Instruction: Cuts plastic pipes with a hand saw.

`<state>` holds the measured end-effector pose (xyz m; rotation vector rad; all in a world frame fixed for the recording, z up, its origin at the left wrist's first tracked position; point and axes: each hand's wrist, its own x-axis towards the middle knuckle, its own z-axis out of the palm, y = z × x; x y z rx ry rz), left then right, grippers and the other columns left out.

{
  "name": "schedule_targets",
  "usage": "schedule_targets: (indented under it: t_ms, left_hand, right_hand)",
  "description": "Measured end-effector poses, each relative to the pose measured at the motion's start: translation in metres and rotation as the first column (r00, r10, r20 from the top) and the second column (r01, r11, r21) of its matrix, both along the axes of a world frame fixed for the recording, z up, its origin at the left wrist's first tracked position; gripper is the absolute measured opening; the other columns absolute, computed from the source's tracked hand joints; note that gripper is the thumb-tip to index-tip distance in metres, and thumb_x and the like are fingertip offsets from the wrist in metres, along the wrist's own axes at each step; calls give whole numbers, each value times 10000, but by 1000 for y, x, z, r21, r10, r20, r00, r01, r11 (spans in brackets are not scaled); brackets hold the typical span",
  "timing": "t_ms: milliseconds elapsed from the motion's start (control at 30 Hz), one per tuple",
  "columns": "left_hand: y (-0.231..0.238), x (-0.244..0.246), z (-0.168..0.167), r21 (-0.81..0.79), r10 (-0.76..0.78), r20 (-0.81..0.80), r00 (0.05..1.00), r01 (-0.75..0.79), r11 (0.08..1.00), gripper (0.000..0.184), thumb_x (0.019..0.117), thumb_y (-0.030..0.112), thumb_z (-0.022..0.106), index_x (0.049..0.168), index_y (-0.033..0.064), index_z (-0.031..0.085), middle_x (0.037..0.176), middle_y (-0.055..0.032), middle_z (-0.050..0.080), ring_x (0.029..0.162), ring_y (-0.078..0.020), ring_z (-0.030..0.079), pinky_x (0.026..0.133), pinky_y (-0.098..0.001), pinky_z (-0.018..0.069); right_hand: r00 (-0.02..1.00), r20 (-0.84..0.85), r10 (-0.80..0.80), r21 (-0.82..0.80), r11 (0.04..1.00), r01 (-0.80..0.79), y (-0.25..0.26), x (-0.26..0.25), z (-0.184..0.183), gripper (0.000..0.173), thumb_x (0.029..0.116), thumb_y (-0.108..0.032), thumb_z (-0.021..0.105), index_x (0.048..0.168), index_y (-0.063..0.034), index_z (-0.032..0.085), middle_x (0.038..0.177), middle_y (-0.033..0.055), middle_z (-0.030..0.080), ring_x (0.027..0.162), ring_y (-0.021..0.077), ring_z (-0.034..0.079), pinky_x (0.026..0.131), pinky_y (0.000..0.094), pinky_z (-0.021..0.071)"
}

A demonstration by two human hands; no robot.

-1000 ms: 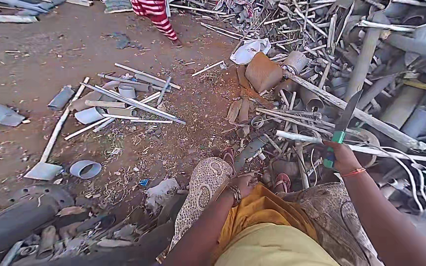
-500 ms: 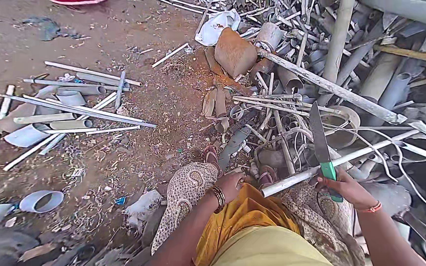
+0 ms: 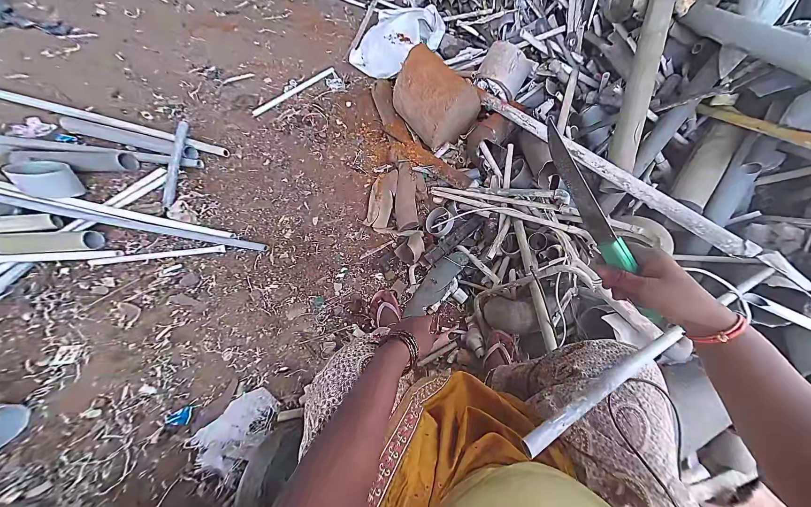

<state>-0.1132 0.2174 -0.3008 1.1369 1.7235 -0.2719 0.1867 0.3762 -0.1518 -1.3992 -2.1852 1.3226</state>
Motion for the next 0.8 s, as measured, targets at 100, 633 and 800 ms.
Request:
schedule_targets:
  t_ms: [100,633,800]
  left_hand:
    - [19,-2,-7,90,105,-42,994,-100,991,505,1069,267,525,1498,8,468,1476,-280,514,1388,-435,493,1132,-613,384]
    - [46,-5,-18,-224,-32,94,995,53,973,557,1081,327,515,1553,55,398,1505,-253,492,1292,-433,580,1044,-588,480]
    - [50,-10,-14,-242,-29,131,991,60,968,560,1079,364,517,1551,81,413,1486,-246,509,1258,-444,596,1009,-601,494]
  right_hand:
    - [981,190,44,119,991,-67,57,-60,-46,222,996,-105,672,1155,36,607,785,117,623,640,203,605,625,393,532]
    - [457,772,441,-406,896,-179,102,-148,-381,561,954,-163,662,1495,-94,532,1615,255,360,1350,449,534,1032,625,494]
    - [413,758,505,-505,855,-119,119,-156,-408,521,996,-243,616,1472,-49,532,1541,251,471,1371,412,530,1063,619,463]
